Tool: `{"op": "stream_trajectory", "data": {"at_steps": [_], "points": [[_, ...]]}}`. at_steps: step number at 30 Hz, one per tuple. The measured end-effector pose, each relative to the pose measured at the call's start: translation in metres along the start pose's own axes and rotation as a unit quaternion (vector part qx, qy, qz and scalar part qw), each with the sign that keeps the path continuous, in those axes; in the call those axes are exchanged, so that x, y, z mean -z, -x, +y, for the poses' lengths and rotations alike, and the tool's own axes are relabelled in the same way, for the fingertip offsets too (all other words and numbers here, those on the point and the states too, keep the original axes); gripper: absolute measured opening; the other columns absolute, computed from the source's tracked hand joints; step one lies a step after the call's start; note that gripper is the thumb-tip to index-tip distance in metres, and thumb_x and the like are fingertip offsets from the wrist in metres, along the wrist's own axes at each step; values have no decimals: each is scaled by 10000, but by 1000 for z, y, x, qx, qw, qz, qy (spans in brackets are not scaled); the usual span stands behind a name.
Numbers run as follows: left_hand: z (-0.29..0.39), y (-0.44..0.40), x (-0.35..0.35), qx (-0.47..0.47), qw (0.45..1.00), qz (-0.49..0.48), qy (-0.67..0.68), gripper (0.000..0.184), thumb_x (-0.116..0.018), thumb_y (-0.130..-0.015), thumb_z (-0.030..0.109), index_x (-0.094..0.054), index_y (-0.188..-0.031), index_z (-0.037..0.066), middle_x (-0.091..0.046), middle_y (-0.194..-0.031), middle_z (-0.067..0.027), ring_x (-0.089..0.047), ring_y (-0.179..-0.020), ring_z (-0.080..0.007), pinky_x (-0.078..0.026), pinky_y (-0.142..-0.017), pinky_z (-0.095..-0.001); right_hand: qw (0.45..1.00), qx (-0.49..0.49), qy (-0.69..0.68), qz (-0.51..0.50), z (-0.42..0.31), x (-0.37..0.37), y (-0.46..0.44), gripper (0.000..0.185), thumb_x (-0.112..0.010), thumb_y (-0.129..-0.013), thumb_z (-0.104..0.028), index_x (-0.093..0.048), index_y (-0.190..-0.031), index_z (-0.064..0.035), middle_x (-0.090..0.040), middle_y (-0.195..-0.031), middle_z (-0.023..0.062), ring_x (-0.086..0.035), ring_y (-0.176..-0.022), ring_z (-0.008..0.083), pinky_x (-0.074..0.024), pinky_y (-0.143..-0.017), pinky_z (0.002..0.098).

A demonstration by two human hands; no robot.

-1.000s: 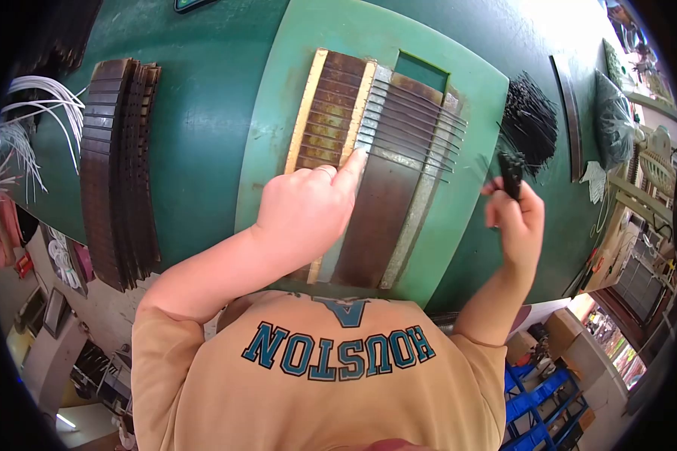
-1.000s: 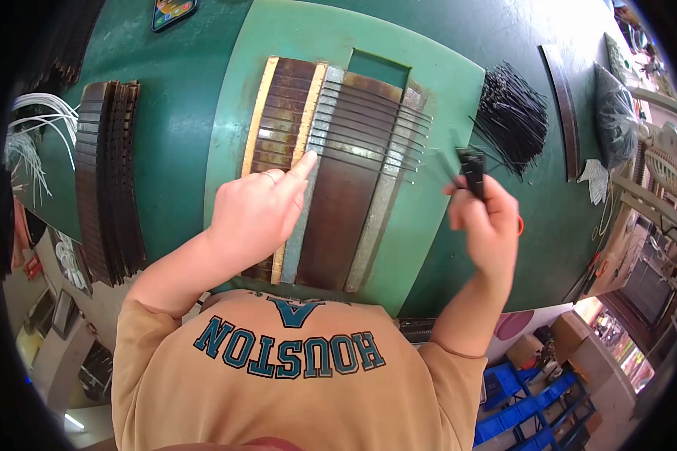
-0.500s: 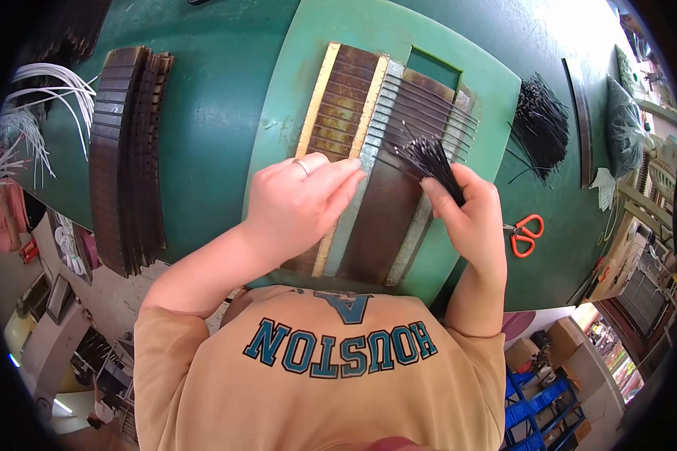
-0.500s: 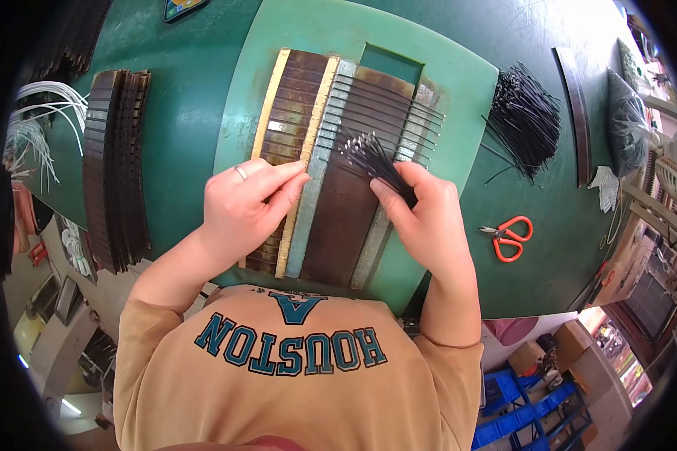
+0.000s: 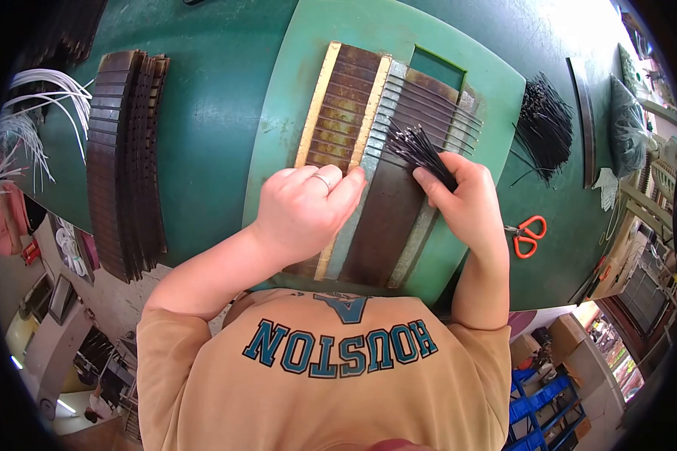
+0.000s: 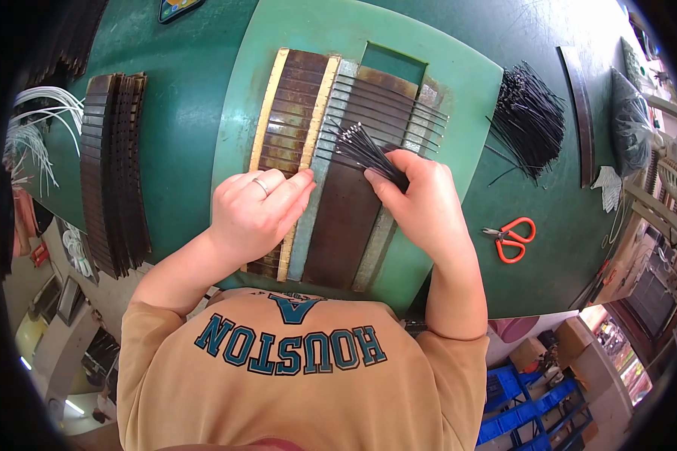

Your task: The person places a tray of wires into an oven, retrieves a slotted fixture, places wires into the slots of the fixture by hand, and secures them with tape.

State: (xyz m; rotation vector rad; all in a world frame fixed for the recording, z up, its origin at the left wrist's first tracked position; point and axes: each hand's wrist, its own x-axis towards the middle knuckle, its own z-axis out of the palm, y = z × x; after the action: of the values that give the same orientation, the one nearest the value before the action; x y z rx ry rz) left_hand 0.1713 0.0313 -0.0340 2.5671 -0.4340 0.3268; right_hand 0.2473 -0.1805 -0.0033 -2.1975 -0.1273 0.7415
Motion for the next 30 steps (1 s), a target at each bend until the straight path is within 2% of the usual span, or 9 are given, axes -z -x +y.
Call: {"op": "stream_trajectory", "data": {"at_steps": [10, 14, 15, 17, 18, 21, 26, 29, 30], "points": [[7, -1, -3, -13, 990, -102, -101, 475, -683, -775, 159, -621, -1243, 102, -472, -636, 0, -505, -535, -142, -426, -479, -275, 999, 23, 17, 41, 23, 35, 16, 117, -606, -870, -80, -602, -833, 31, -510, -590, -33, -436, -517, 50, -346, -470, 229], [10, -7, 6, 7, 992, -118, -53, 416, -688, -812, 149, -629, -1218, 79, -560, -688, 6, -534, -541, -111, -435, -478, -245, 985, 27, -142, 90, 33, 42, 36, 86, -549, -871, -37, -592, -882, 36, -521, -604, -27, -445, -522, 58, -349, -473, 223], [14, -13, 11, 108, 972, -149, 145, 386, -684, -830, 147, -633, -1204, 65, -591, -713, -1, -547, -543, -100, -437, -476, -234, 983, 42, -170, 61, 22, 35, 41, 83, -540, -870, -28, -591, -892, 35, -527, -610, -23, -454, -526, 60, -355, -478, 221], [21, -23, 19, 293, 790, -185, 507, 329, -676, -866, 145, -641, -1176, 37, -654, -764, -15, -571, -547, -77, -442, -472, -213, 978, 60, -198, 29, 3, 23, 42, 85, -532, -869, -18, -590, -902, 33, -532, -615, -19, -462, -530, 62, -361, -483, 220], [24, -25, 20, 294, 791, -183, 504, 329, -676, -866, 145, -641, -1176, 37, -654, -764, -15, -571, -547, -77, -442, -472, -213, 983, 89, -162, -16, -7, 17, 41, 75, -541, -876, -22, -592, -899, 28, -537, -621, -18, -470, -536, 64, -369, -492, 218], [28, -26, 24, 398, 618, -160, 659, 250, -665, -893, 145, -665, -1098, 1, -691, -801, -47, -573, -537, -55, -444, -459, -200, 982, 117, -134, -59, -13, 6, 37, 67, -580, -878, -45, -593, -895, 18, -537, -620, -4, -467, -542, 67, -376, -500, 227], [23, -18, 29, 444, 608, -153, 641, 192, -662, -895, 143, -688, -1015, -5, -683, -752, -58, -557, -515, -55, -445, -451, -203, 986, 71, -146, -35, -6, -1, 35, 118, -644, -871, -94, -590, -880, 11, -521, -598, 27, -433, -539, 74, -373, -493, 254], [16, -3, 23, 371, 811, -72, 447, 149, -695, -857, 128, -698, -957, 17, -653, -682, -37, -544, -489, -82, -431, -437, -219, 992, 41, -115, -13, 2, -1, 32, 121, -641, -879, -100, -589, -868, 9, -518, -600, 13, -434, -539, 67, -368, -491, 244], [13, -1, 21, 370, 811, -74, 448, 149, -695, -857, 128, -698, -957, 17, -653, -682, -37, -544, -489, -82, -431, -437, -219, 996, 29, -86, 0, 4, -1, 30, 120, -636, -886, -100, -590, -863, 8, -518, -604, -6, -441, -541, 57, -363, -490, 232]]}}
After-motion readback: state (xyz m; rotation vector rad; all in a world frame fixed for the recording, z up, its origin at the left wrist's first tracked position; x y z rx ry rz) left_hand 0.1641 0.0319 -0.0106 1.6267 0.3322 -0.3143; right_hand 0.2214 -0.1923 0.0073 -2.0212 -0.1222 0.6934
